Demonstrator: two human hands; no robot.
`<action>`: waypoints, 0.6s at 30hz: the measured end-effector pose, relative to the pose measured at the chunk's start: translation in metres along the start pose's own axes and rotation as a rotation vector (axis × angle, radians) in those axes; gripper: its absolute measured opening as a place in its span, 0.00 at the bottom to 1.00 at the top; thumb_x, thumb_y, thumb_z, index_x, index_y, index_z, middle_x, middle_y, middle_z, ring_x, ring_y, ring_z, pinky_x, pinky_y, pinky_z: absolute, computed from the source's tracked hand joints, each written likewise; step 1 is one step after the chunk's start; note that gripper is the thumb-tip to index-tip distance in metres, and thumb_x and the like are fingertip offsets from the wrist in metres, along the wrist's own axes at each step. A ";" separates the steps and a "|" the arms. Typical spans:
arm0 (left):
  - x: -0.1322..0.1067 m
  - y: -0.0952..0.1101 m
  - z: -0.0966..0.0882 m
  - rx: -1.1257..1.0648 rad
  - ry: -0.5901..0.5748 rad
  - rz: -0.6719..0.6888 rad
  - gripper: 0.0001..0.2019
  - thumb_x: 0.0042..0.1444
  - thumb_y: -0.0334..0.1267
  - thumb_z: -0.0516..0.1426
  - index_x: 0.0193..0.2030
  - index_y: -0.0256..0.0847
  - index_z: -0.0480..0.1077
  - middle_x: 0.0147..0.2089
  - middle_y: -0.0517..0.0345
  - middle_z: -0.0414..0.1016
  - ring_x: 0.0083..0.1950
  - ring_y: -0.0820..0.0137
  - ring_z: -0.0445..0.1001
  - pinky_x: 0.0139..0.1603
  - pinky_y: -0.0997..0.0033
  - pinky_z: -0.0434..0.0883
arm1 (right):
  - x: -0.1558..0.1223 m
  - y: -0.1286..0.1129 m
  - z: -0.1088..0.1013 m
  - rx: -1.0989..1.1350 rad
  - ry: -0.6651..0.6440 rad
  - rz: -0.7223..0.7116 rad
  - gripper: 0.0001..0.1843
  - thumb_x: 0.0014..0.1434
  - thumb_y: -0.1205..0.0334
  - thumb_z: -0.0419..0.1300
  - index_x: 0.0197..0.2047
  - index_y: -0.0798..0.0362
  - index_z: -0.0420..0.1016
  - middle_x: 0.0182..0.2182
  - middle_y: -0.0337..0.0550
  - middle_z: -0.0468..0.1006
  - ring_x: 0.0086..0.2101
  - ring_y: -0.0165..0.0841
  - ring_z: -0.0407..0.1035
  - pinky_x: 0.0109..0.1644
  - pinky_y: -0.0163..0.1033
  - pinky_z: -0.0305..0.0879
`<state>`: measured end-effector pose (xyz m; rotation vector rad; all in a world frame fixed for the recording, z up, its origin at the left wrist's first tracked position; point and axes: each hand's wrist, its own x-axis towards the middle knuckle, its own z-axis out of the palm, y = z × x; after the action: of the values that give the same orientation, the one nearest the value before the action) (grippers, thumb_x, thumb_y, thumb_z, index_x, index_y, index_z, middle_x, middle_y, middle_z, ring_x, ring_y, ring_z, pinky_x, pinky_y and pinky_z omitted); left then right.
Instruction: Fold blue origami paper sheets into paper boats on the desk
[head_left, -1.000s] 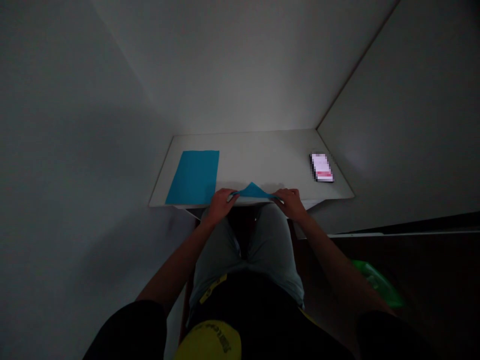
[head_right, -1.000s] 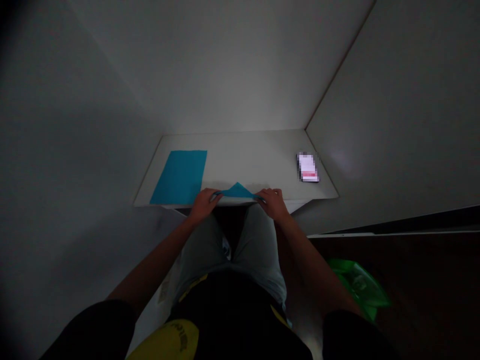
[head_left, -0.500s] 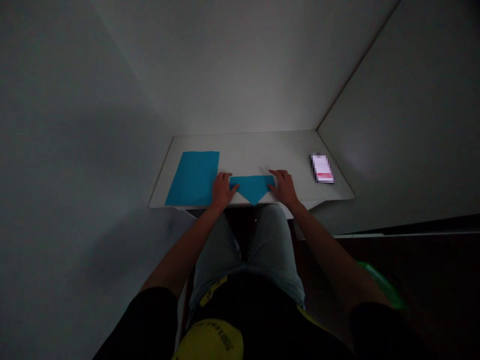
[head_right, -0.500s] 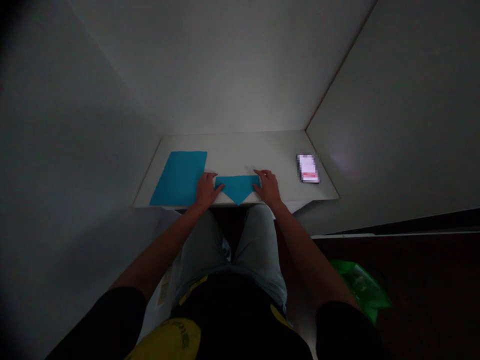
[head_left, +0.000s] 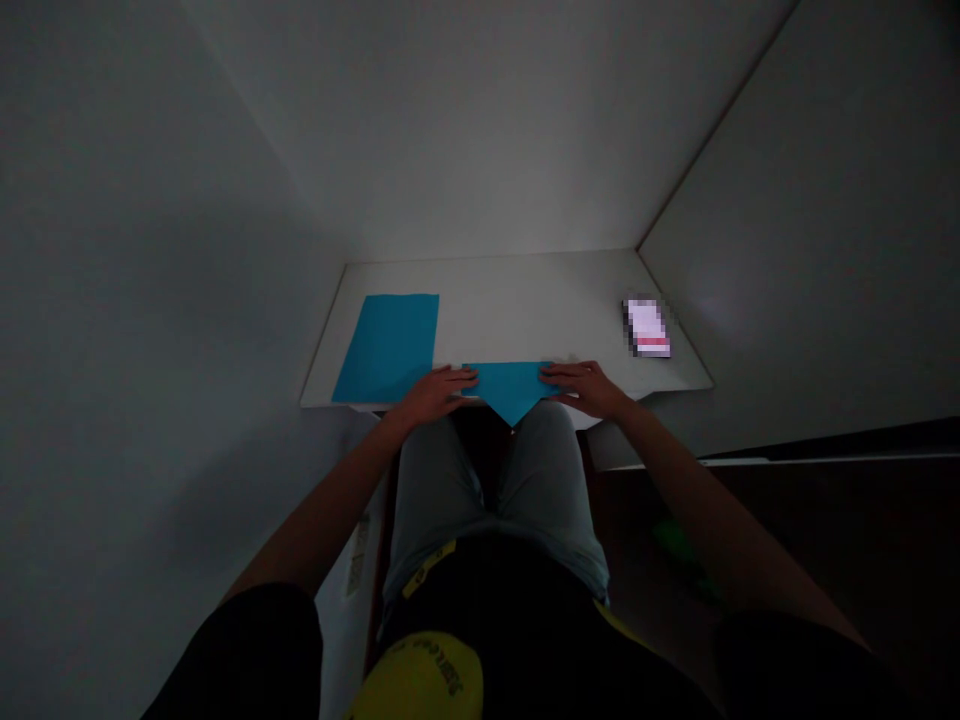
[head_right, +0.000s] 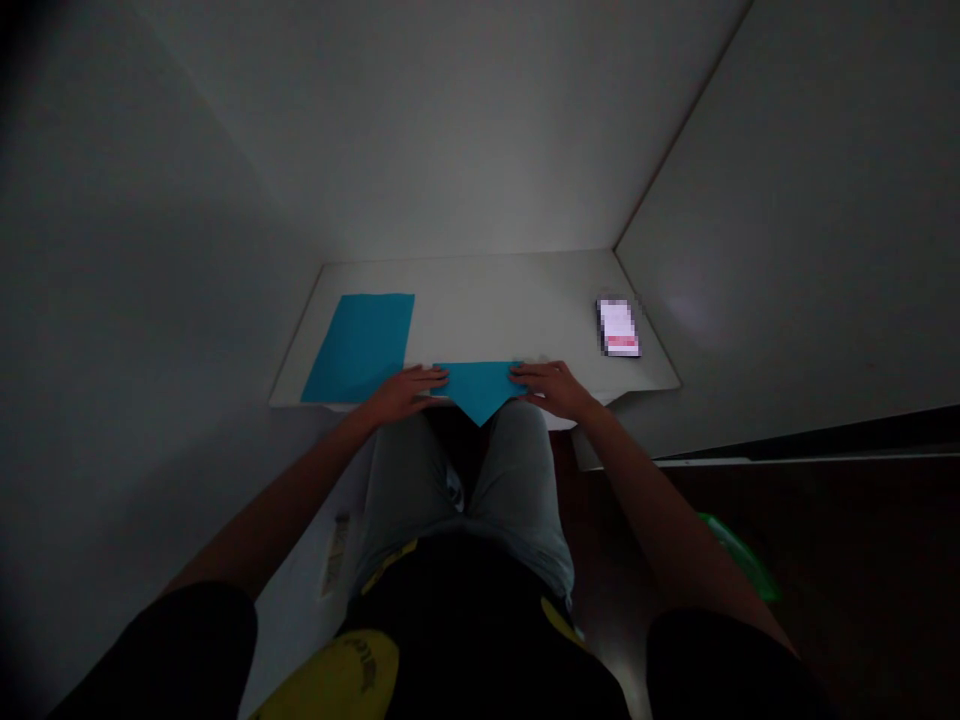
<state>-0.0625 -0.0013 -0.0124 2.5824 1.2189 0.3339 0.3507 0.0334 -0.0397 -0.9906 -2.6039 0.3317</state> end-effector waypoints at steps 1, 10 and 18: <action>0.001 -0.001 -0.002 -0.002 -0.006 -0.003 0.22 0.72 0.46 0.60 0.70 0.54 0.72 0.76 0.56 0.69 0.78 0.62 0.67 0.81 0.46 0.57 | 0.001 0.001 -0.002 0.002 -0.009 0.004 0.23 0.76 0.51 0.56 0.70 0.37 0.75 0.70 0.41 0.74 0.68 0.46 0.70 0.66 0.57 0.61; 0.005 0.007 -0.008 0.028 0.030 0.065 0.27 0.64 0.54 0.67 0.68 0.49 0.77 0.72 0.48 0.74 0.72 0.52 0.75 0.75 0.47 0.67 | 0.016 -0.016 -0.001 0.015 0.070 0.141 0.14 0.75 0.51 0.58 0.55 0.39 0.85 0.62 0.42 0.82 0.60 0.47 0.75 0.59 0.54 0.66; 0.000 0.011 -0.003 0.077 0.098 0.034 0.13 0.73 0.40 0.59 0.58 0.51 0.82 0.63 0.55 0.83 0.64 0.60 0.80 0.66 0.53 0.74 | 0.023 -0.004 0.014 0.084 0.147 0.175 0.17 0.73 0.47 0.62 0.60 0.41 0.82 0.54 0.50 0.81 0.52 0.48 0.75 0.56 0.54 0.69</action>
<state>-0.0556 -0.0074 -0.0060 2.6838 1.2441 0.4329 0.3265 0.0443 -0.0460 -1.1696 -2.3592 0.3924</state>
